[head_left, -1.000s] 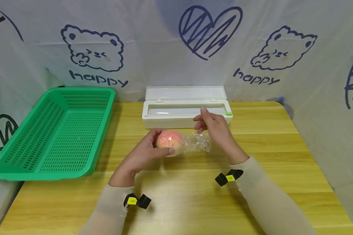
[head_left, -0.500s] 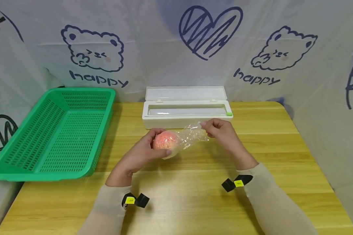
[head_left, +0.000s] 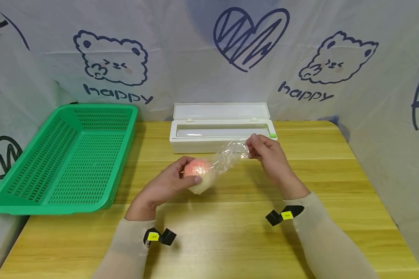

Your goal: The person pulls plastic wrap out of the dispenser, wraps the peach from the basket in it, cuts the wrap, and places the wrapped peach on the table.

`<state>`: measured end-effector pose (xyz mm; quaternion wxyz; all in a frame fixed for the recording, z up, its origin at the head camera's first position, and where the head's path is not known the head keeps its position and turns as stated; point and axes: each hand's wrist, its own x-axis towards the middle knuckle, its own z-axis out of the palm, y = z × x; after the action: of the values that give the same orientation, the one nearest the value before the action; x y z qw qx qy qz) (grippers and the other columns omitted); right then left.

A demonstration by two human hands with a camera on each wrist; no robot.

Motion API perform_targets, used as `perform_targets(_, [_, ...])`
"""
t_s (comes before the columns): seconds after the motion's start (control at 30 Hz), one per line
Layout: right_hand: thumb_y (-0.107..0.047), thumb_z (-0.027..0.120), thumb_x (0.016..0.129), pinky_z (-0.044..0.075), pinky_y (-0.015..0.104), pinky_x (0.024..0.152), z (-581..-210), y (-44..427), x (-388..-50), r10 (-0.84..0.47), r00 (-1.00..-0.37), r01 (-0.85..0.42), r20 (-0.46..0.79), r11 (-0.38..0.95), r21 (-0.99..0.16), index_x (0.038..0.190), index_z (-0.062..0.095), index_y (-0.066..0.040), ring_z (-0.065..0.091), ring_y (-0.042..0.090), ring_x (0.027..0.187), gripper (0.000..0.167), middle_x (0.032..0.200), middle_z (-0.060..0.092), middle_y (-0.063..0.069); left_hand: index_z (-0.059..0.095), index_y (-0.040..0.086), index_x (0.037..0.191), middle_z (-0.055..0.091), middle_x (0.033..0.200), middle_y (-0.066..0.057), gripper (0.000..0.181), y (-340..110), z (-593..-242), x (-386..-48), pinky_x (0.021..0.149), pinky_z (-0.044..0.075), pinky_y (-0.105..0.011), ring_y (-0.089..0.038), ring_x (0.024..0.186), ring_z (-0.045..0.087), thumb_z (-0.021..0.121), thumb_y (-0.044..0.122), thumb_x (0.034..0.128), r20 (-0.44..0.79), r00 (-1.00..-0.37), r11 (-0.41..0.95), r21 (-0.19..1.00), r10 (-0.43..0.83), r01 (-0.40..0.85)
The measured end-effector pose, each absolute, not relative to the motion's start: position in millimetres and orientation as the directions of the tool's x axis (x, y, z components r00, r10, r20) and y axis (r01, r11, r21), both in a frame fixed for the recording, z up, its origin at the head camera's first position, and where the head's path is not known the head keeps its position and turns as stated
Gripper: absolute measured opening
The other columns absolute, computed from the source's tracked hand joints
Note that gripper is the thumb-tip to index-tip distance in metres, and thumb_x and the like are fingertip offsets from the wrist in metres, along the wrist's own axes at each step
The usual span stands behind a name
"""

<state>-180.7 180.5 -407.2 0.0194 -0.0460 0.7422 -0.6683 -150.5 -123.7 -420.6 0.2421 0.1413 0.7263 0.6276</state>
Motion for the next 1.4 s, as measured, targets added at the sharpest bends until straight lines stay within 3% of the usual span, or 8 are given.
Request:
perform_targets(0.2, [-0.014, 0.064, 0.106, 0.055, 0.022, 0.084, -410.1, 182.4, -177.0, -0.195, -0.97, -0.165, 0.146, 0.086, -0.982, 0.114, 0.063, 0.009, 0.06, 0.011, 0.089, 0.024, 0.096, 0.066, -0.01, 0.046, -0.002, 0.14, 0.059, 0.124, -0.016, 0.046, -125.4, -420.5, -150.5, 0.088, 0.054, -0.027, -0.024, 0.104, 0.061, 0.065, 0.018, 0.1043, -0.15, -0.847, 0.125, 0.987, 0.51, -0.099])
perform_targets(0.4, [-0.01, 0.062, 0.106, 0.05, 0.023, 0.081, -411.0, 181.0, -177.8, -0.083, -0.978, -0.2, 0.191, 0.133, -0.971, 0.097, 0.067, 0.003, 0.057, 0.011, 0.084, 0.017, 0.083, 0.064, -0.009, 0.047, -0.003, 0.14, 0.062, 0.117, -0.012, 0.046, -126.7, -420.9, -150.3, 0.087, 0.054, -0.026, -0.023, 0.102, 0.061, 0.063, 0.022, 0.1054, -0.135, -0.835, 0.095, 0.991, 0.534, -0.099])
perform_targets(0.67, [-0.011, 0.051, 0.112, 0.048, 0.03, 0.092, -408.5, 179.2, -181.6, -0.077, -0.985, -0.159, 0.153, 0.069, -0.985, 0.098, 0.058, 0.007, 0.058, 0.017, 0.091, 0.024, 0.086, 0.061, -0.001, 0.048, -0.004, 0.14, 0.061, 0.123, -0.016, 0.051, -126.1, -423.5, -152.1, 0.09, 0.055, -0.027, -0.025, 0.106, 0.061, 0.073, 0.017, 0.0997, -0.152, -0.801, 0.128, 0.987, 0.578, -0.096])
perform_targets(0.83, [-0.017, 0.051, 0.113, 0.054, 0.03, 0.092, -407.3, 176.0, -183.8, -0.079, -0.986, -0.149, 0.148, 0.008, -0.989, 0.099, 0.058, 0.0, 0.06, 0.015, 0.091, 0.023, 0.091, 0.059, -0.002, 0.046, -0.003, 0.142, 0.063, 0.126, -0.018, 0.061, -123.3, -426.8, -152.9, 0.092, 0.056, -0.028, -0.025, 0.109, 0.062, 0.08, 0.013, 0.0939, -0.17, -0.788, 0.123, 0.985, 0.592, -0.121])
perform_targets(0.97, [-0.027, 0.049, 0.113, 0.058, 0.027, 0.091, -403.1, 175.9, -182.6, -0.176, -0.975, -0.139, 0.133, 0.026, -0.99, 0.126, 0.056, 0.003, 0.062, 0.012, 0.097, 0.034, 0.108, 0.059, 0.002, 0.044, 0.002, 0.146, 0.06, 0.133, -0.018, 0.068, -120.5, -426.4, -151.7, 0.092, 0.057, -0.03, -0.026, 0.113, 0.062, 0.083, 0.011, 0.0907, -0.188, -0.782, 0.126, 0.982, 0.595, -0.141])
perform_targets(1.1, [-0.029, 0.058, 0.11, 0.058, 0.026, 0.084, -399.0, 173.2, -183.1, -0.297, -0.949, -0.164, 0.11, 0.162, -0.973, 0.149, 0.051, -0.002, 0.062, 0.013, 0.096, 0.048, 0.12, 0.057, 0.007, 0.042, 0.006, 0.153, 0.056, 0.141, -0.018, 0.077, -117.6, -425.7, -150.8, 0.094, 0.057, -0.033, -0.029, 0.119, 0.06, 0.084, 0.008, 0.0888, -0.186, -0.769, 0.134, 0.982, 0.612, -0.131])
perform_targets(1.27, [-0.016, 0.072, 0.101, 0.052, 0.025, 0.072, -395.4, 163.3, -184.8, -0.272, -0.95, -0.222, 0.155, 0.235, -0.946, 0.114, 0.074, 0.003, 0.058, 0.012, 0.08, 0.023, 0.097, 0.068, 0.0, 0.036, 0.005, 0.16, 0.055, 0.143, -0.019, 0.087, -115.1, -426.4, -148.6, 0.094, 0.058, -0.034, -0.028, 0.12, 0.06, 0.085, 0.007, 0.0879, -0.176, -0.743, 0.141, 0.984, 0.646, -0.11])
perform_targets(1.4, [-0.01, 0.072, 0.1, 0.045, 0.024, 0.062, -394.4, 157.7, -183.6, -0.188, -0.959, -0.255, 0.213, 0.241, -0.936, 0.09, 0.072, 0.003, 0.049, 0.011, 0.068, 0.016, 0.073, 0.058, -0.006, 0.043, 0.003, 0.156, 0.062, 0.138, -0.018, 0.081, -111.2, -428.3, -146.0, 0.097, 0.056, -0.033, -0.025, 0.118, 0.063, 0.085, 0.009, 0.0875, -0.187, -0.729, 0.161, 0.981, 0.658, -0.107])
